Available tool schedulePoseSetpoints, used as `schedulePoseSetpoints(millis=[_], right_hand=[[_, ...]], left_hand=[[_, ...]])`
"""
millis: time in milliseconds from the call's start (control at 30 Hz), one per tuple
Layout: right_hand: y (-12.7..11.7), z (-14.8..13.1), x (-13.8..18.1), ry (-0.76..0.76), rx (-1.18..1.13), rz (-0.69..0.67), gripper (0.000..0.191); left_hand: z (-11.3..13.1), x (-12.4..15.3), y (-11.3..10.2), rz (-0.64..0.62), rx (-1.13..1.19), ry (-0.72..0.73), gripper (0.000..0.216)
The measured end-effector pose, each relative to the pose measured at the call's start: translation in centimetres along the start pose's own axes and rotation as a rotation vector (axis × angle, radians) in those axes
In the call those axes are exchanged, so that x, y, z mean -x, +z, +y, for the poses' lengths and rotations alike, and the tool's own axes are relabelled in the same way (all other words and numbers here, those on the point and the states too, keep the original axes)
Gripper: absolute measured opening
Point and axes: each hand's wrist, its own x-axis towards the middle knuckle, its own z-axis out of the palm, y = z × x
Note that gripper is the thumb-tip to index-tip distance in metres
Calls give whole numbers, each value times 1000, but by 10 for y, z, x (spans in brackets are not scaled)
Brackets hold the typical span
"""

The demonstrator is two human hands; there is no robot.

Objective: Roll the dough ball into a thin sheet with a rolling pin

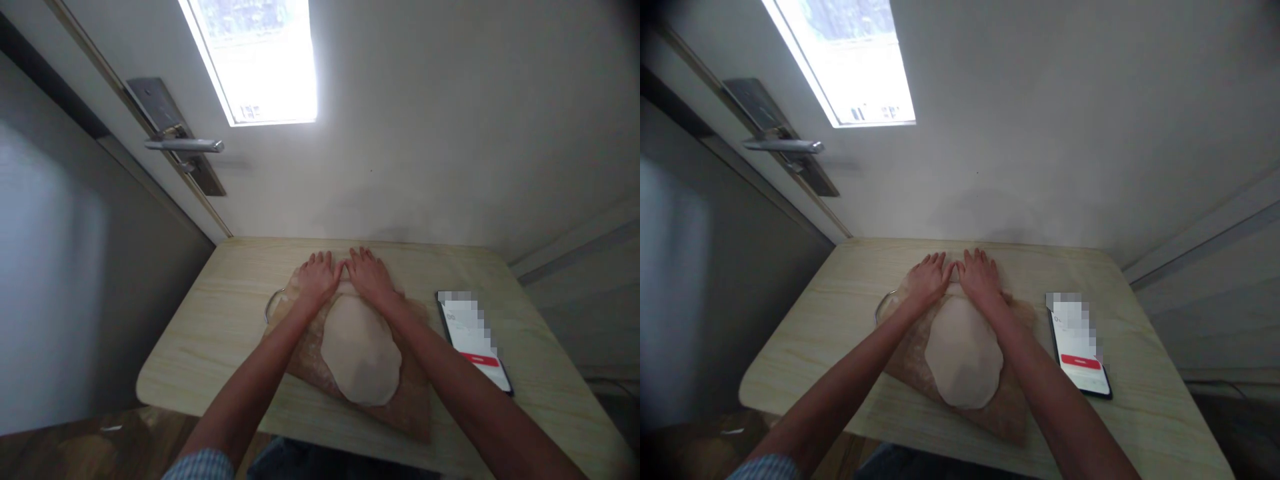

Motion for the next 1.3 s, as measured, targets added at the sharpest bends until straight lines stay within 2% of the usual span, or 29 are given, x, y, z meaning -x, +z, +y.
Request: schedulePoseSetpoints(millis=[167, 267, 400, 467, 600, 700, 767, 833, 967, 1133, 1200, 1300], right_hand=[[-8, -7, 18, -16, 16, 12, 49], [-13, -12, 33, -13, 48, -40, 52], [-18, -16, 53, -51, 68, -82, 53], [-19, -14, 62, -103, 56, -72, 48], [-15, 0, 76, -334, 32, -23, 43], [-11, 6, 84, -405, -1, -12, 38], [-11, 6, 88, -348, -41, -2, 36], [-14, 3, 91, -287, -86, 8, 35], [-20, -1, 96, -250, -140, 26, 33], [-19, -1, 99, -236, -179, 50, 32], [-17, 0, 99, -227, -189, 59, 32], [-16, 1, 98, -199, -220, 84, 32]], left_hand=[[-1, 7, -1, -16, 53, -11, 51], [-3, 25, -3, 50, 148, 49, 47], [-8, 72, -8, 132, 500, 107, 46], [-11, 99, -12, 159, 703, 64, 43], [-13, 135, -21, 96, 903, -82, 28], [-10, 136, -26, -26, 1022, -267, 20], [-8, 128, -27, -111, 1108, -390, 21], [-7, 121, -29, -176, 1173, -452, 19], [-9, 111, -36, -288, 1250, -459, 10], [-11, 104, -45, -421, 1312, -449, 9], [-7, 104, -45, -417, 1325, -445, 9], [5, 109, -40, -333, 1333, -454, 19]])
